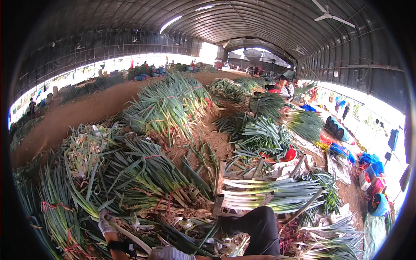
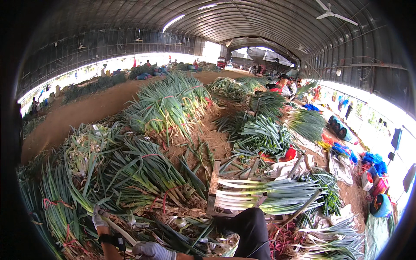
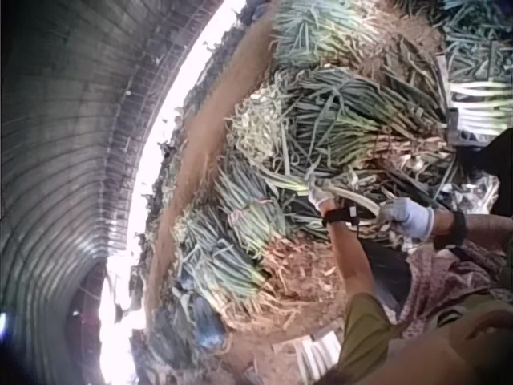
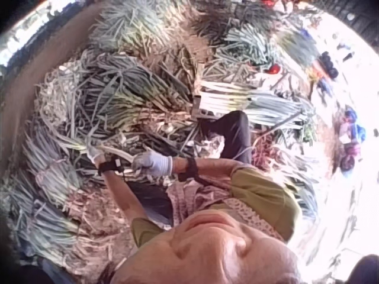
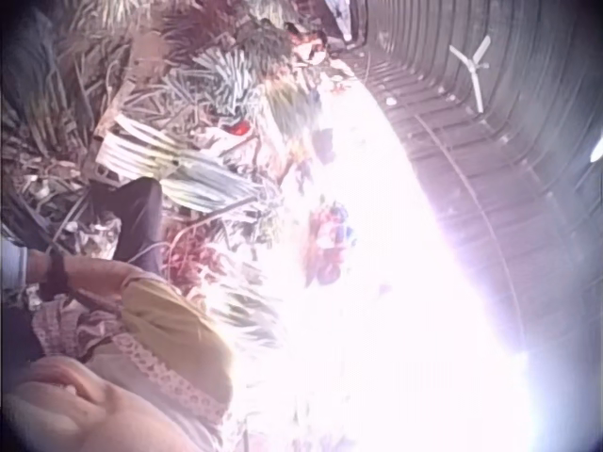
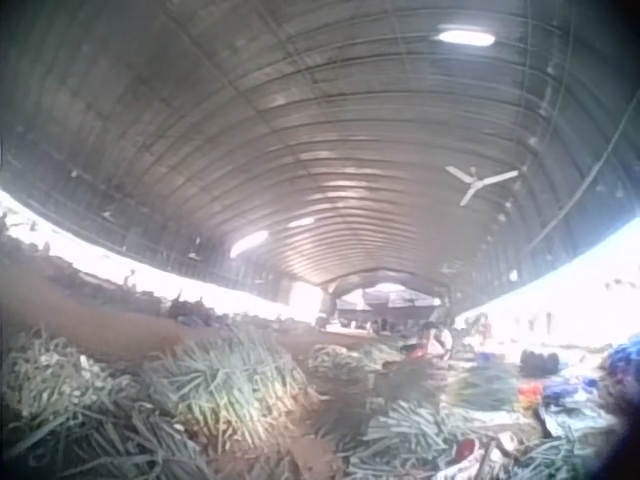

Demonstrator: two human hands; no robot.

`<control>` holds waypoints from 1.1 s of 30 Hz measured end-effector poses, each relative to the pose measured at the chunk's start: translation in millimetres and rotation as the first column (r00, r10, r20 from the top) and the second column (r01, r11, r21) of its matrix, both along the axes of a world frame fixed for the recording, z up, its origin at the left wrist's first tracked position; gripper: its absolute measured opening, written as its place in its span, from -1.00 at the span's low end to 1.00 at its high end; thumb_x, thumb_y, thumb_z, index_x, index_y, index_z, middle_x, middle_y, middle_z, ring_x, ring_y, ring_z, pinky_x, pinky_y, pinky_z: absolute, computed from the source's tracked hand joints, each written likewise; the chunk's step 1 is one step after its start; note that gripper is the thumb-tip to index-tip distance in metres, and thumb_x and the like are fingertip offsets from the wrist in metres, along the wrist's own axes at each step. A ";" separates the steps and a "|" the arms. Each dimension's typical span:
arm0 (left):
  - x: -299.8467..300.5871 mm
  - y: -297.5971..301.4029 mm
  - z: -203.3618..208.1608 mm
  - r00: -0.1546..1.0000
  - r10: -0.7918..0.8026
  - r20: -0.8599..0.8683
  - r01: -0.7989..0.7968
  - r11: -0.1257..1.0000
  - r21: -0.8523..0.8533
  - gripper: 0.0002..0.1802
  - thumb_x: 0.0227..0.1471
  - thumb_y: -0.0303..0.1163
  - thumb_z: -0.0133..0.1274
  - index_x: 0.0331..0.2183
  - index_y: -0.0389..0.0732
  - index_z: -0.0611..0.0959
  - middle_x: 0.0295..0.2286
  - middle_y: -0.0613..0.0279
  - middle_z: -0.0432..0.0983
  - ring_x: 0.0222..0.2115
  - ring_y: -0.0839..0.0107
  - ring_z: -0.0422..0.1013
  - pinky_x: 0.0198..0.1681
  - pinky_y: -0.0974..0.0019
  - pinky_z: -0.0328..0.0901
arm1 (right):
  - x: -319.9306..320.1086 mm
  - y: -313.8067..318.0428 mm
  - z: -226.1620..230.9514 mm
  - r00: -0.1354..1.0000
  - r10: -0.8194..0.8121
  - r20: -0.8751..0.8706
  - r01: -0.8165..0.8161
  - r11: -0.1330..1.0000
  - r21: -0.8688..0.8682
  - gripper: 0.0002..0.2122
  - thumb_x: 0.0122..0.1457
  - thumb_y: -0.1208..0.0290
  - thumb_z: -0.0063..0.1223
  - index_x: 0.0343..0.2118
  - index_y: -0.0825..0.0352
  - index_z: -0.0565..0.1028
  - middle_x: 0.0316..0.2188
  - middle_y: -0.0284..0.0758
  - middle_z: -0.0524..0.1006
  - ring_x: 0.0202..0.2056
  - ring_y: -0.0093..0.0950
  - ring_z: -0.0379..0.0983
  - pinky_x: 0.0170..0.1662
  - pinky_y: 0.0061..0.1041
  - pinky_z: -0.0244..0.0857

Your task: The person peels the outer layers from green onions by hand and places the cleaned onions into a metal rack.

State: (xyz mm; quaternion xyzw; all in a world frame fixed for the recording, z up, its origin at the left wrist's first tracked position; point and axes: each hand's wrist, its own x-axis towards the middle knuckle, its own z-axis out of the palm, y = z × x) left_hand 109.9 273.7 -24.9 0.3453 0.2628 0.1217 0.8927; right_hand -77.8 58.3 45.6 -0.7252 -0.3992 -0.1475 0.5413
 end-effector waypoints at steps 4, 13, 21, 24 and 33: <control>9.7 23.7 -23.6 0.999 0.026 0.042 -0.023 0.997 -0.071 -0.70 -0.06 -0.33 0.07 -0.68 -0.03 0.32 -0.79 0.49 0.09 -0.83 0.55 0.01 -0.78 0.47 -0.04 | -3.6 -7.4 14.0 0.992 -0.120 0.046 0.124 0.989 -0.081 -0.84 -0.13 0.61 0.03 -0.42 0.30 0.41 -0.46 -0.24 0.45 -0.40 -0.21 0.41 -0.34 -0.34 0.29; 27.1 29.4 -48.3 0.982 0.019 0.190 0.011 0.988 -0.151 -0.62 0.02 -0.35 0.02 -0.71 -0.08 0.25 -0.80 0.46 0.05 -0.82 0.58 -0.01 -0.77 0.48 -0.05 | 14.8 1.5 20.7 1.000 -0.015 -0.018 0.015 1.000 -0.005 -0.84 -0.13 0.62 0.00 -0.42 0.30 0.41 -0.46 -0.24 0.45 -0.40 -0.21 0.41 -0.35 -0.34 0.29; 36.2 35.0 -54.8 0.982 0.062 0.176 -0.031 0.984 -0.176 -0.71 0.00 -0.34 0.05 -0.63 -0.08 0.32 -0.76 0.49 0.11 -0.81 0.60 -0.02 -0.78 0.52 -0.07 | 6.2 8.8 1.8 0.996 0.078 -0.045 -0.076 0.996 0.036 -0.89 -0.01 0.60 -0.02 -0.37 0.32 0.42 -0.46 -0.24 0.45 -0.44 -0.25 0.41 -0.38 -0.37 0.29; 36.5 59.2 -61.1 0.970 0.179 0.163 -0.162 0.981 -0.108 -0.64 -0.02 -0.31 0.07 -0.71 -0.08 0.29 -0.79 0.46 0.10 -0.82 0.57 -0.01 -0.77 0.50 -0.07 | -26.5 -0.5 11.0 0.904 0.212 -0.371 -0.152 0.971 0.186 -0.88 0.15 0.47 -0.12 -0.28 0.34 0.42 -0.41 -0.22 0.47 -0.38 -0.29 0.42 -0.32 -0.40 0.31; -6.4 83.3 -25.3 0.779 0.038 0.625 0.251 0.896 -0.367 -0.71 0.04 -0.44 -0.15 -0.69 -0.07 0.29 -0.71 0.40 0.18 -0.75 0.62 0.11 -0.70 0.57 0.09 | -8.7 -116.3 -67.5 0.879 -0.348 -0.326 -0.110 0.518 -0.848 -0.54 -0.07 0.10 0.08 -0.09 0.20 0.40 -0.31 -0.14 0.50 -0.30 -0.13 0.46 -0.25 -0.27 0.35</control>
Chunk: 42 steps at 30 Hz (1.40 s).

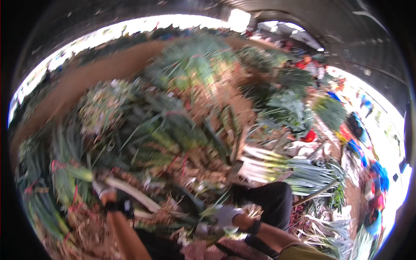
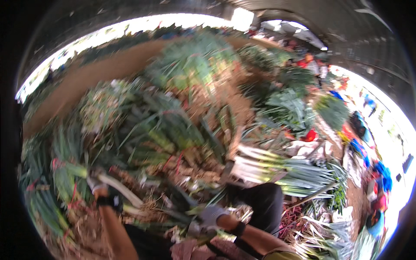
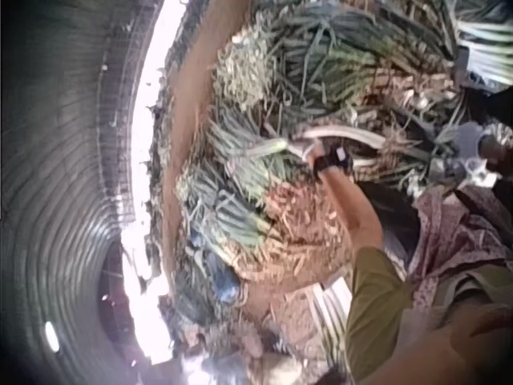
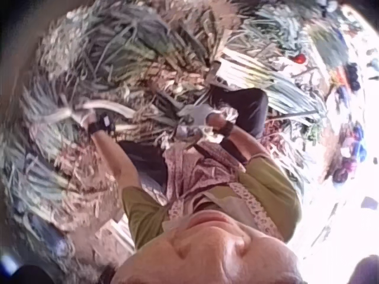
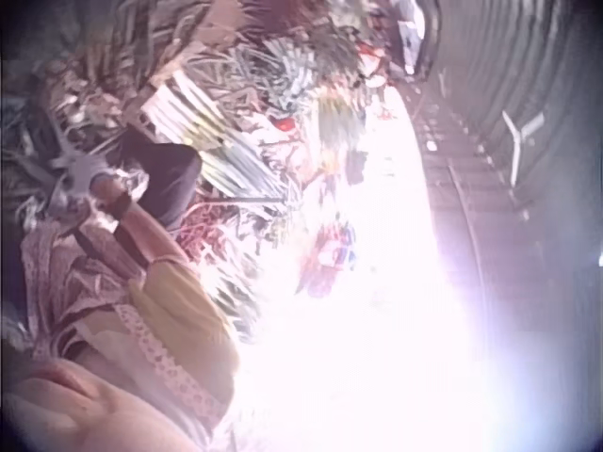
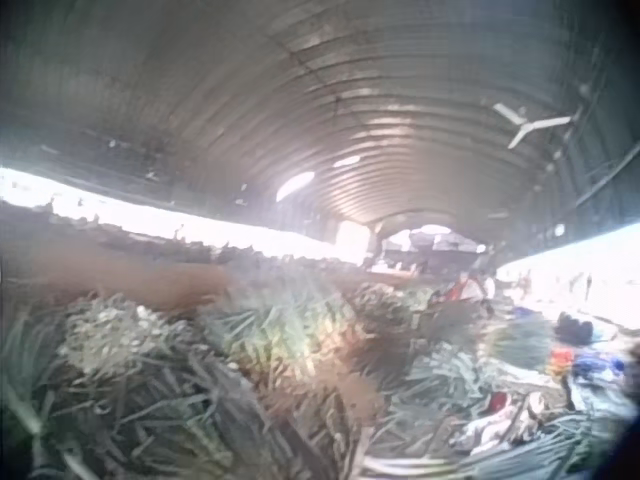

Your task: The person peels the outer layers from green onions by hand and places the cleaned onions into a metal rack.

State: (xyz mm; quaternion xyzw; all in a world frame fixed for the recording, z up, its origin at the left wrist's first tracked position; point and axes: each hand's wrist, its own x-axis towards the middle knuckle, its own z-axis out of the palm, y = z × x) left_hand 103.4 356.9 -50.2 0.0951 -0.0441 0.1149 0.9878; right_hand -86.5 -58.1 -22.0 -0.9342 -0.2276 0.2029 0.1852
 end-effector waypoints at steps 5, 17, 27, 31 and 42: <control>4.2 -66.7 54.5 0.963 0.074 -0.258 -0.050 0.994 0.098 -0.73 -0.18 -0.33 0.01 -0.42 -0.31 0.40 -0.48 0.17 0.31 -0.63 0.37 0.21 -0.62 0.44 0.18 | 5.6 -50.6 -22.6 0.985 -0.161 -0.069 0.148 0.975 -0.166 -0.46 -0.11 -0.01 0.12 -0.10 0.24 0.42 -0.22 -0.09 0.47 -0.17 -0.12 0.40 -0.13 -0.24 0.29; -2.8 -95.6 52.8 0.983 -0.120 -0.140 0.150 0.960 0.234 -0.78 -0.07 -0.41 -0.07 -0.29 -0.22 0.44 -0.59 0.28 0.27 -0.77 0.58 0.06 -0.79 0.53 -0.02 | 63.7 -2.2 -1.4 0.916 -0.397 0.061 0.355 0.873 0.335 -0.60 -0.07 0.37 0.16 -0.11 0.34 0.42 -0.21 -0.13 0.47 -0.20 -0.26 0.45 -0.12 -0.40 0.31; -21.4 -135.8 62.7 0.986 -0.112 -0.126 0.154 0.905 0.397 -0.71 -0.05 -0.43 -0.11 -0.20 -0.20 0.40 -0.60 0.23 0.31 -0.81 0.53 0.08 -0.82 0.47 -0.03 | 83.2 85.1 27.4 0.907 -0.254 -0.336 0.420 0.510 0.751 -0.73 -0.01 0.39 0.13 -0.26 0.42 0.48 -0.35 -0.25 0.53 -0.29 -0.55 0.42 -0.18 -0.57 0.29; -26.6 -147.4 65.7 0.983 -0.138 -0.124 0.179 0.883 0.435 -0.60 -0.07 -0.46 -0.13 -0.10 -0.20 0.33 -0.61 0.19 0.32 -0.83 0.47 0.10 -0.83 0.41 -0.01 | 99.5 97.2 24.0 0.939 -0.262 -0.222 0.337 0.574 0.746 -0.68 -0.01 0.29 0.13 -0.24 0.40 0.49 -0.34 -0.23 0.54 -0.31 -0.50 0.44 -0.20 -0.54 0.30; -38.1 -165.9 65.0 0.985 -0.096 -0.144 0.160 0.826 0.541 -0.49 -0.07 -0.47 -0.11 -0.01 -0.25 0.27 -0.64 0.22 0.30 -0.89 0.52 0.09 -0.89 0.42 0.02 | 98.0 105.7 32.4 0.924 -0.325 -0.203 0.377 0.675 0.634 -0.76 -0.04 0.34 0.09 -0.34 0.38 0.54 -0.46 -0.21 0.57 -0.43 -0.50 0.48 -0.29 -0.52 0.33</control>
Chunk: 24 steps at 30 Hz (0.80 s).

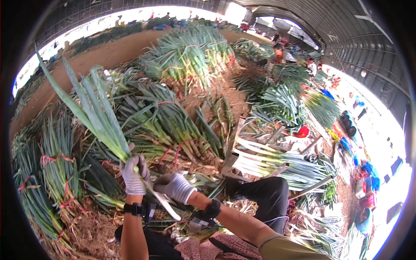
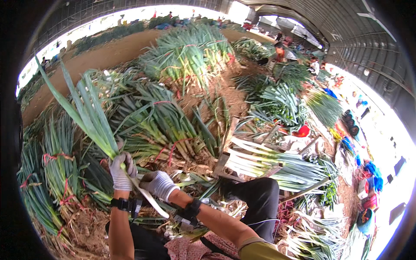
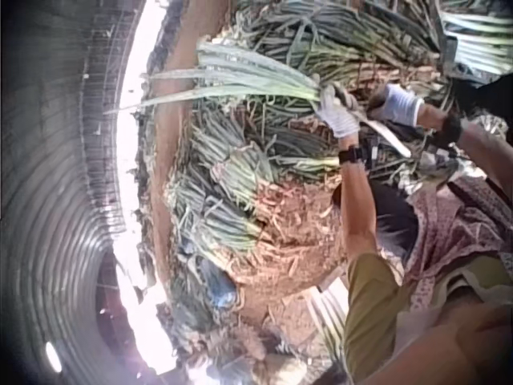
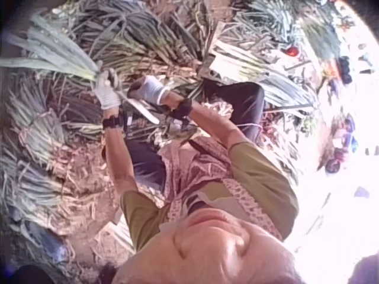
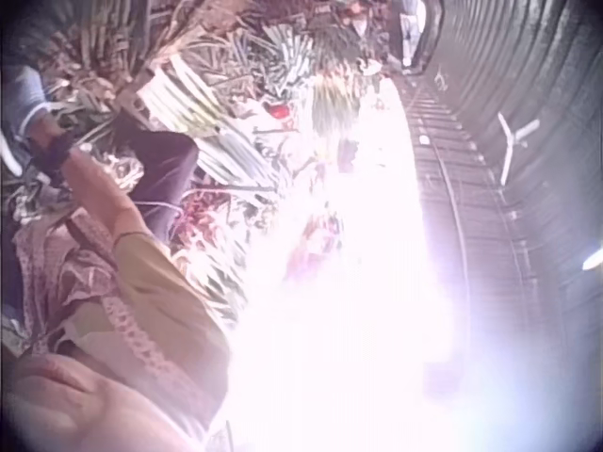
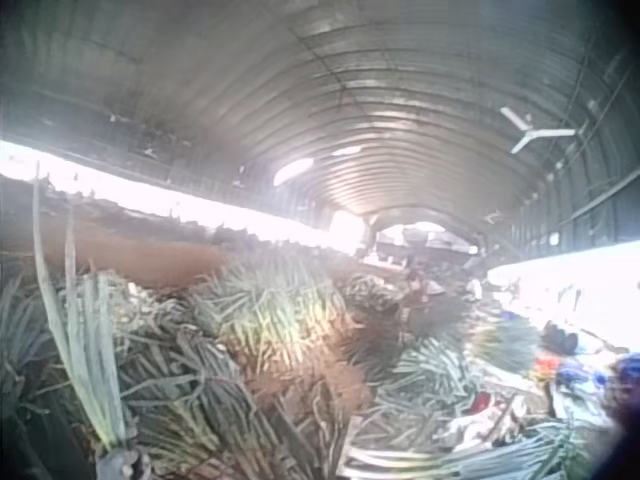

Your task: The person peels the outer layers from green onions by hand and places the cleaned onions into a metal rack.

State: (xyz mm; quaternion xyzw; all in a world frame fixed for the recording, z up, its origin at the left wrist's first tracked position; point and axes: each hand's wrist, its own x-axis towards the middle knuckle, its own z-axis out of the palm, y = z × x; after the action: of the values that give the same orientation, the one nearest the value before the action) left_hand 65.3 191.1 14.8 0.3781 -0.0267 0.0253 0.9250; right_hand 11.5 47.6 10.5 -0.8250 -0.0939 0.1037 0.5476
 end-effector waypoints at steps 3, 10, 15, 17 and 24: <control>-2.1 -14.9 6.4 0.999 0.025 0.039 -0.025 1.000 0.009 -0.48 -0.10 -0.48 -0.11 -0.02 -0.27 0.27 -0.64 0.20 0.31 -0.89 0.49 0.11 -0.89 0.39 0.05 | 5.0 -8.7 -4.5 1.000 -0.008 0.002 0.008 1.000 -0.031 -0.75 -0.06 0.34 0.08 -0.33 0.37 0.54 -0.47 -0.19 0.56 -0.44 -0.46 0.49 -0.30 -0.51 0.33; -1.6 -16.3 -1.6 0.997 0.072 0.013 -0.072 0.996 0.051 -0.46 -0.15 -0.52 -0.09 -0.03 -0.31 0.27 -0.64 0.19 0.32 -0.87 0.47 0.14 -0.87 0.39 0.09 | 1.6 -0.3 12.8 0.988 -0.028 0.149 0.088 0.909 -0.408 -0.75 -0.07 0.29 0.01 -0.38 0.34 0.54 -0.51 -0.06 0.51 -0.43 -0.16 0.48 -0.33 -0.35 0.34; -7.7 -6.5 -3.3 0.989 0.145 -0.009 -0.144 0.986 0.082 -0.46 -0.10 -0.49 -0.14 0.00 -0.27 0.25 -0.65 0.23 0.30 -0.87 0.50 0.10 -0.86 0.42 0.05 | 0.5 8.3 -2.4 0.984 -0.006 0.176 0.074 0.922 -0.381 -0.72 -0.03 0.22 -0.02 -0.37 0.35 0.52 -0.51 -0.02 0.49 -0.41 -0.09 0.45 -0.32 -0.27 0.33; -9.2 -9.4 2.8 0.988 0.084 -0.129 -0.081 0.996 0.030 -0.48 -0.06 -0.47 -0.13 0.02 -0.20 0.26 -0.66 0.28 0.28 -0.86 0.54 0.09 -0.83 0.48 0.04 | 7.4 4.0 -19.2 0.978 -0.031 0.206 0.099 0.938 -0.332 -0.69 -0.02 0.19 -0.02 -0.37 0.35 0.52 -0.47 0.00 0.49 -0.37 -0.08 0.45 -0.28 -0.27 0.33; 2.9 0.2 3.8 0.998 -0.015 0.054 0.021 0.993 -0.115 -0.58 -0.11 -0.49 -0.07 -0.10 -0.23 0.39 -0.56 0.25 0.35 -0.73 0.48 0.22 -0.72 0.33 0.17 | 4.4 4.1 -36.1 0.946 -0.194 0.261 0.237 0.961 -0.143 -0.79 0.07 0.35 -0.11 -0.37 0.41 0.46 -0.50 0.03 0.48 -0.40 -0.04 0.45 -0.37 -0.24 0.32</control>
State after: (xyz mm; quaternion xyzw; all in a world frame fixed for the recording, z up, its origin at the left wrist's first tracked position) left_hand 68.2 191.2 18.6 0.3230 -0.0532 0.0287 0.9445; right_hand 15.9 51.8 -25.6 -0.8810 -0.0604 -0.0516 0.4664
